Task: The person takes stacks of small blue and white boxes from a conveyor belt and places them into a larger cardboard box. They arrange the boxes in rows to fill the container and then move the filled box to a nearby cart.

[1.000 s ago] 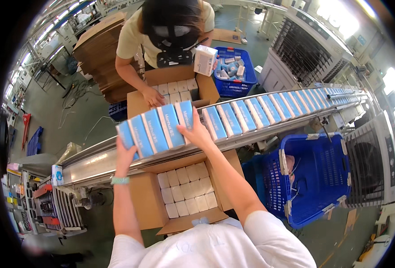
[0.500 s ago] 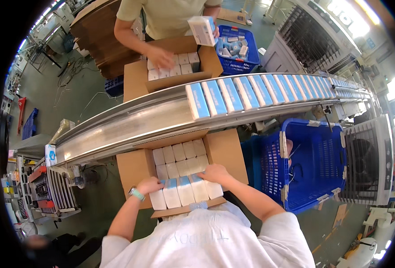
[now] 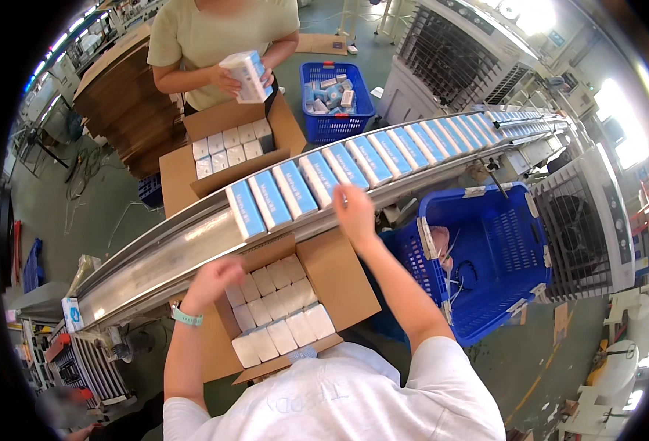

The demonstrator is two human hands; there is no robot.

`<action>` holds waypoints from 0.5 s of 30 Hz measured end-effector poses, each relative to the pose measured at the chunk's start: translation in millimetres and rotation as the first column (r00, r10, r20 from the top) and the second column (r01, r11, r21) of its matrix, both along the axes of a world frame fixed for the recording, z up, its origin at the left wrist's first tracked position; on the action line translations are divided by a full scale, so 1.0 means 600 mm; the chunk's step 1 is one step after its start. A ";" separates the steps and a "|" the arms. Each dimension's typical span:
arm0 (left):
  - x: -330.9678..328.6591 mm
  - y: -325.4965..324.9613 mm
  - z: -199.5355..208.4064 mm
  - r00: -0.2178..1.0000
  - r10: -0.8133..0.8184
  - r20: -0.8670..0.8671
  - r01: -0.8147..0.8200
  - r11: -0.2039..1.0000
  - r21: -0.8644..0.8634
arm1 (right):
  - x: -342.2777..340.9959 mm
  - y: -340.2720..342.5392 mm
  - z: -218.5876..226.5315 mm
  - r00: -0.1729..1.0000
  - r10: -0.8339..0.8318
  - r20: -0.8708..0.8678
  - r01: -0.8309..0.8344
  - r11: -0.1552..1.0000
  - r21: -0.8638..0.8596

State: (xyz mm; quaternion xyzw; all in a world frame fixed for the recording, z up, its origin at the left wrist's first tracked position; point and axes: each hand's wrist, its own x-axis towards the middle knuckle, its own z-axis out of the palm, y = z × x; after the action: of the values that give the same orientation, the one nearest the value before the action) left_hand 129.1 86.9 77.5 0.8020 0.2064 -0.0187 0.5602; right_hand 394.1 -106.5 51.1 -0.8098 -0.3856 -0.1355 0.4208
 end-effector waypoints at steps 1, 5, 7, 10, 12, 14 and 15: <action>0.021 0.011 0.007 0.967 0.207 0.152 -0.210 0.978 0.006 | 0.042 0.003 0.011 0.997 -0.051 0.056 0.050 0.998 0.031; 0.114 0.070 -0.063 0.906 0.381 0.185 -0.423 0.804 0.417 | 0.127 0.048 -0.070 0.996 0.041 0.083 -0.019 0.970 -0.241; 0.137 0.078 -0.084 0.915 0.394 0.091 -0.400 0.852 0.337 | 0.135 0.069 -0.106 0.998 0.022 0.055 0.001 0.922 -0.388; 0.145 0.073 -0.063 0.868 0.492 -0.059 -0.448 0.831 0.330 | 0.100 0.100 -0.038 0.903 -0.060 -0.426 -0.178 0.849 -0.497; 0.146 0.066 -0.052 0.828 0.555 -0.086 -0.494 0.792 0.359 | 0.088 0.112 -0.045 0.851 0.036 -0.524 -0.271 0.885 -0.379; 0.121 0.092 -0.076 0.804 0.556 0.211 -0.591 0.785 0.184 | 0.054 0.133 -0.040 0.828 0.052 -0.558 -0.268 0.911 -0.313; 0.105 0.100 -0.071 0.754 0.555 0.350 -0.617 0.782 0.089 | 0.031 0.136 -0.017 0.810 0.107 -0.576 -0.279 0.935 -0.219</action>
State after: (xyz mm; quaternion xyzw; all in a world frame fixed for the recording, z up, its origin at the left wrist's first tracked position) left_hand 192.2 147.1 35.0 0.7407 0.3601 0.3033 0.4793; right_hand 412.5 -24.8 41.0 -0.8233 -0.3434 0.2080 0.4014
